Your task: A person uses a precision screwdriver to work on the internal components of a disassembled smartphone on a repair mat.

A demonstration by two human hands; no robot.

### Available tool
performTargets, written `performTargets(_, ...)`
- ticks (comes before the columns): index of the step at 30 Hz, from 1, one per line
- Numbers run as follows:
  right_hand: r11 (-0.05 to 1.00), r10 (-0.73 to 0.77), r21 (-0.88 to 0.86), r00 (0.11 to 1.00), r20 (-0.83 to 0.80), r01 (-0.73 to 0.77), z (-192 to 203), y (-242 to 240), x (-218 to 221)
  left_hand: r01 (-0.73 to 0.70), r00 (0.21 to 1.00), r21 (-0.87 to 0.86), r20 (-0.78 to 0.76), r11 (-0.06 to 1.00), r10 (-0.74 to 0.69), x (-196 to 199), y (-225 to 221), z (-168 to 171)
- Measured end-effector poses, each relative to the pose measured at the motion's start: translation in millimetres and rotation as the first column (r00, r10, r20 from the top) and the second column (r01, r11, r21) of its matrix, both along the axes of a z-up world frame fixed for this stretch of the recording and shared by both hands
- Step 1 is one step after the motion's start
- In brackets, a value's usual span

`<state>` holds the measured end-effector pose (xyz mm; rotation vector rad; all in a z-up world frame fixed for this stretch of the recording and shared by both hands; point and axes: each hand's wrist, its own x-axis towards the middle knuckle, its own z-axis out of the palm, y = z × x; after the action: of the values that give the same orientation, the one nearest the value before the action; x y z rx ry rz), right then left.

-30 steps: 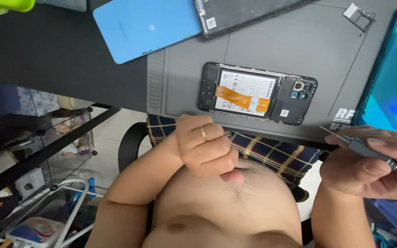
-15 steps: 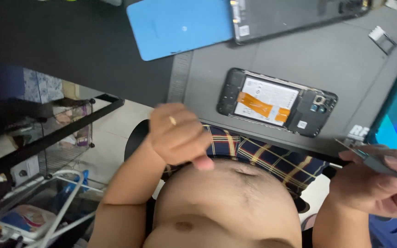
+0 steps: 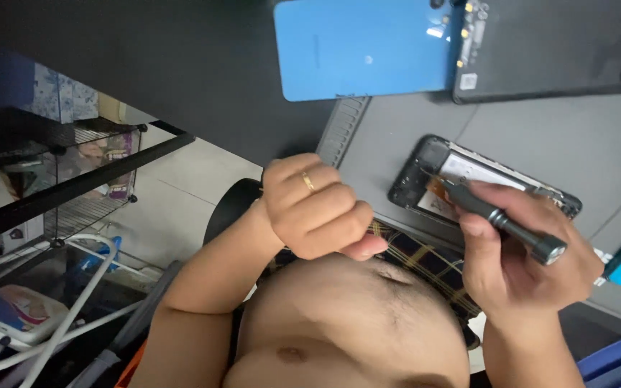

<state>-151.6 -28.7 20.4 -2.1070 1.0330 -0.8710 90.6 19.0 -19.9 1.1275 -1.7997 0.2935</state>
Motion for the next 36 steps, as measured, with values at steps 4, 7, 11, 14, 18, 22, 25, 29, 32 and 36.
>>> performTargets(4, 0.997, 0.012, -0.071, 0.998, -0.057, -0.016, -6.4, -0.6, -1.8, 0.005, 1.000, -0.021, 0.013, 1.000, -0.004, 0.3, -3.0, -2.2)
performTargets(7, 0.999, 0.023, -0.021, 0.993, -0.116, -0.026, 4.7, -1.8, 0.1, 0.014, 1.000, -0.006, 0.022, 1.000, -0.014, 1.3, -1.9, -1.9)
performTargets(11, 0.974, 0.184, -0.109, 0.973, -0.139, -0.200, 36.8, -27.1, 10.9, 0.015, 1.000, 0.007, 0.007, 1.000, -0.015, 1.2, -1.4, 0.3)
performTargets(14, 0.928, 0.365, 0.030, 0.888, -0.278, -0.372, 69.5, -44.7, 19.3, 0.014, 1.000, 0.000, 0.018, 1.000, -0.014, 0.9, -4.9, 2.4)
performTargets(18, 0.823, 0.210, -0.167, 0.565, -0.798, -0.542, 81.2, -58.5, 24.2, -0.008, 1.000, -0.004, 0.025, 1.000, 0.008, -1.8, -7.5, -0.3)
performTargets(22, 0.649, 0.090, -0.098, 0.205, -0.975, -0.754, 87.6, -69.9, 33.1, -0.038, 0.998, 0.072, 0.053, 0.997, 0.034, -3.9, -6.6, 2.7)
performTargets(25, 0.595, -0.035, -0.191, 0.212, -0.977, -0.781, 89.0, -65.3, 40.1, -0.062, 0.997, 0.103, 0.045, 0.993, 0.057, -5.9, -8.0, 8.3)
performTargets(29, 0.609, 0.034, -0.180, 0.253, -0.967, -0.772, 87.0, -63.3, 43.7, -0.041, 0.997, 0.129, 0.075, 0.991, 0.032, -5.1, -6.9, 7.6)
performTargets(32, 0.580, -0.055, -0.269, 0.292, -0.955, -0.769, 85.3, -60.2, 44.7, 0.027, 0.996, 0.129, 0.080, 0.991, -0.038, -2.6, -7.6, 10.2)
performTargets(36, 0.590, 0.020, -0.204, 0.266, -0.964, -0.782, 83.2, -58.3, 45.6, 0.064, 0.989, 0.176, 0.118, 0.982, -0.086, -1.0, -5.3, 11.6)
